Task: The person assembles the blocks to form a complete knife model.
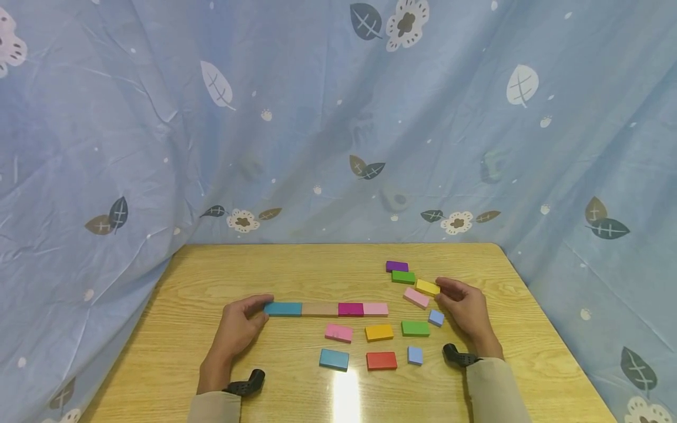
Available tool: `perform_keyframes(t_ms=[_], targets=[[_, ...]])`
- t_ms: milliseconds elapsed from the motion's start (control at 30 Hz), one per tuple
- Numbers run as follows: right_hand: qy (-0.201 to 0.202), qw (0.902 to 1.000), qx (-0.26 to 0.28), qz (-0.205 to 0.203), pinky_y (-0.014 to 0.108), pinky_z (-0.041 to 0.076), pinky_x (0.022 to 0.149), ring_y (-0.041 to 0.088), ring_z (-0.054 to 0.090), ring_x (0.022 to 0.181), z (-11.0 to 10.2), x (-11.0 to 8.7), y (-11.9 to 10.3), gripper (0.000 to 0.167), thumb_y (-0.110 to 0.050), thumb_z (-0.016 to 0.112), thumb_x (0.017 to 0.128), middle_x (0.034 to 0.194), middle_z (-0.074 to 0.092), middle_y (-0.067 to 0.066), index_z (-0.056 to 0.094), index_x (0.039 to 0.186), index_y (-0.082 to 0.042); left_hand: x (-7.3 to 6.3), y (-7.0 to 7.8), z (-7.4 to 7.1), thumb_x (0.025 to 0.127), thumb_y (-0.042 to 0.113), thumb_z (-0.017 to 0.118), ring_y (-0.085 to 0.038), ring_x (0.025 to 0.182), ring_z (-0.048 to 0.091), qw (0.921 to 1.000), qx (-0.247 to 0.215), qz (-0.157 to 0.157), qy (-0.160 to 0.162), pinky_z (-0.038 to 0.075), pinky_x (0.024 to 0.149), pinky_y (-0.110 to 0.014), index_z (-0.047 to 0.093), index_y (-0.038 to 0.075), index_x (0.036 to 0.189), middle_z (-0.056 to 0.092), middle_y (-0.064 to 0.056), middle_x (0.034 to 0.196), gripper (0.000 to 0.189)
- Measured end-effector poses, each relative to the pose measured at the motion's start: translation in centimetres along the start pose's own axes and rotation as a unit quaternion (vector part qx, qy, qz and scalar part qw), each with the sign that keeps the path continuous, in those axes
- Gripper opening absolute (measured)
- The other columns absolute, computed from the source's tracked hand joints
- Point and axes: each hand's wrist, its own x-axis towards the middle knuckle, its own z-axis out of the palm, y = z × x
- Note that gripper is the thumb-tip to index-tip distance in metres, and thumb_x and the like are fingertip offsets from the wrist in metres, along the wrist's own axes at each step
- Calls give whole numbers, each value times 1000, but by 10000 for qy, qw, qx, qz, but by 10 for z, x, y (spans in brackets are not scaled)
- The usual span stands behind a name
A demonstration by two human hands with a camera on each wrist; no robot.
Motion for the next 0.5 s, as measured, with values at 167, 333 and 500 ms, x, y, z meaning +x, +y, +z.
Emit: perform_keyframes(t_ms=[167,333,500], targets=[[19,9996,114,269,6,57,88,-12,69,106,-4,2,1,35,-15,80,102,134,77,21,77,135,-6,1,0,-1,96,-7,76,-33,136,70,10000,12,31,-4,55,116,-53,76,8,137,76,-10,140,44],[-78,9965,599,569,10,59,91,-11,70,110,-7,-6,-2,38,-18,79,103,139,75,20,75,139,-6,1,1,-1,96,-8,75,-33,136,70,10000,5,-34,-13,55,117,-53,77,9,137,76,-9,139,44],[-65,9931,1032,559,13,61,92,-6,73,110,-2,-17,-18,38,-14,81,101,138,75,22,75,137,-3,1,3,-1,96,-8,76,-32,135,71,10000,43,-24,5,55,117,-50,77,9,136,77,-9,138,44]])
